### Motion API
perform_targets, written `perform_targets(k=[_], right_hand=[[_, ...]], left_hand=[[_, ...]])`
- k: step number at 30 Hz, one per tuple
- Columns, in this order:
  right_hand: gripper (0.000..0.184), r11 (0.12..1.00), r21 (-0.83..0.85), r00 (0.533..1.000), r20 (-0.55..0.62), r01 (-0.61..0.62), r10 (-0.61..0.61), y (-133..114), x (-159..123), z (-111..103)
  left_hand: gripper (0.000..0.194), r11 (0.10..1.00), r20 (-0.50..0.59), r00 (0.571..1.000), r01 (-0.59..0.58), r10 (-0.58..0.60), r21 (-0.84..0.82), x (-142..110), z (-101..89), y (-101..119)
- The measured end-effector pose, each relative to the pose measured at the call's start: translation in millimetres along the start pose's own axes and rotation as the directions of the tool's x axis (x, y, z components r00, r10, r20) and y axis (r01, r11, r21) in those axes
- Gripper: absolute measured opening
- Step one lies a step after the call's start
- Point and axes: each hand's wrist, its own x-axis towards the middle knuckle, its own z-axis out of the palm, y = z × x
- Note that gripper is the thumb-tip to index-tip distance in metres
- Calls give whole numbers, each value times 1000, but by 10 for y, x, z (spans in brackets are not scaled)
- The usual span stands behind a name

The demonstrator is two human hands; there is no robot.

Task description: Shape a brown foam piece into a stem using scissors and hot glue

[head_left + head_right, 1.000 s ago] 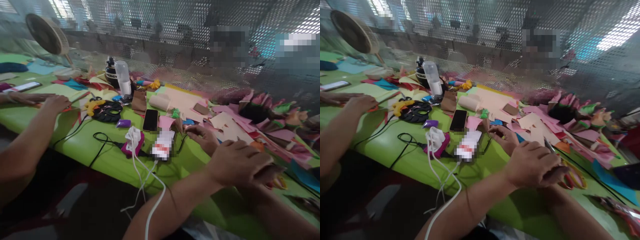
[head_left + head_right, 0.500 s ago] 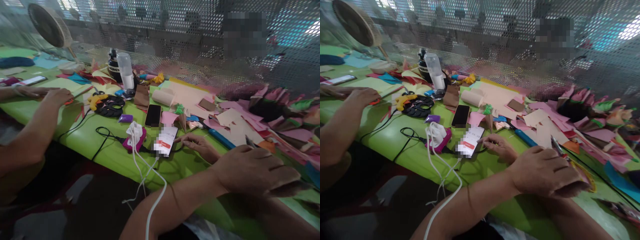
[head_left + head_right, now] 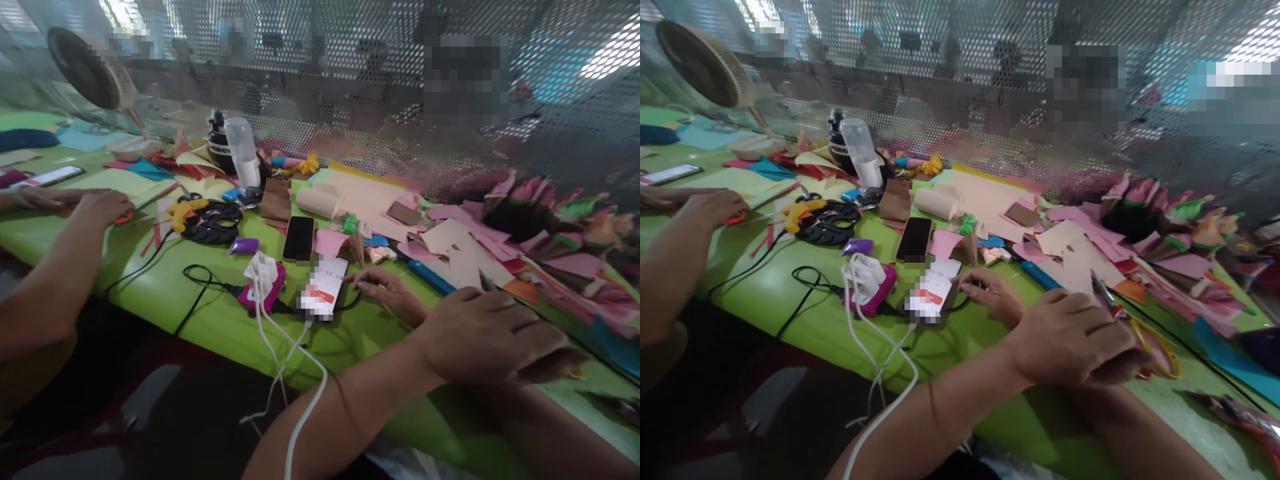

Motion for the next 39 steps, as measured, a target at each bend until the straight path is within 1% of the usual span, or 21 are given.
perform_targets(k=[3,5,6,8,9,11,14,17,20,22,23,25,26,27,29,31,33,36,37,39], right_hand=[[22,997,-72,985,-171,-16,4,38,55,-178],[22,992,-128,951,-309,-17,-24,85,117,-339],[22,988,-150,932,-361,-26,-31,115,156,-422],[22,981,-187,902,-431,-46,-39,187,246,-577],[23,977,-208,893,-447,-50,-49,225,297,-641],[26,957,-284,886,-458,-65,-76,296,409,-733],[27,911,-403,895,-433,-85,-108,359,605,-783],[33,846,-531,927,-340,-49,-160,369,843,-756],[47,732,-682,970,-183,-7,-161,364,1097,-683],[55,671,-741,983,-93,37,-157,367,1239,-620],[57,617,-785,988,-38,61,-147,370,1291,-586],[56,496,-864,992,28,88,-126,371,1357,-525],[52,441,-893,992,41,91,-122,367,1372,-501],[48,406,-910,991,37,85,-126,360,1378,-486],[42,384,-921,989,6,62,-146,331,1371,-489],[40,395,-918,985,-51,18,-164,285,1346,-539],[42,417,-908,970,-138,-44,-199,227,1302,-626],[41,455,-882,922,-271,-123,-276,142,1173,-770],[40,457,-880,912,-288,-132,-292,121,1109,-809],[39,446,-888,915,-267,-113,-301,104,949,-862]], left_hand=[[38,999,-14,1000,-20,20,25,-8,-16,-20],[36,997,-50,997,-50,53,61,-21,2,-54],[34,995,-64,996,-58,64,85,-27,18,-76],[33,987,-79,993,-75,87,142,-37,57,-121],[33,981,-80,991,-89,104,172,-41,77,-142],[33,969,-76,989,-105,125,225,-49,110,-178],[32,954,-73,987,-120,145,274,-60,139,-206],[30,945,-71,986,-124,152,301,-70,140,-215],[28,942,-86,985,-116,150,315,-76,117,-217],[27,942,-107,983,-107,148,319,-79,98,-217],[27,942,-118,982,-100,145,321,-80,88,-215],[27,941,-141,979,-93,146,327,-80,73,-209],[27,940,-154,977,-94,151,328,-80,67,-206],[27,940,-164,974,-95,156,327,-79,62,-203],[25,942,-178,972,-91,155,322,-77,54,-198],[21,944,-177,975,-74,136,322,-73,50,-200],[17,942,-151,981,-63,119,330,-66,48,-209],[15,935,-114,988,-59,105,350,-54,49,-229],[16,933,-118,988,-54,102,356,-50,48,-234],[17,934,-151,984,-39,99,356,-44,45,-238]])
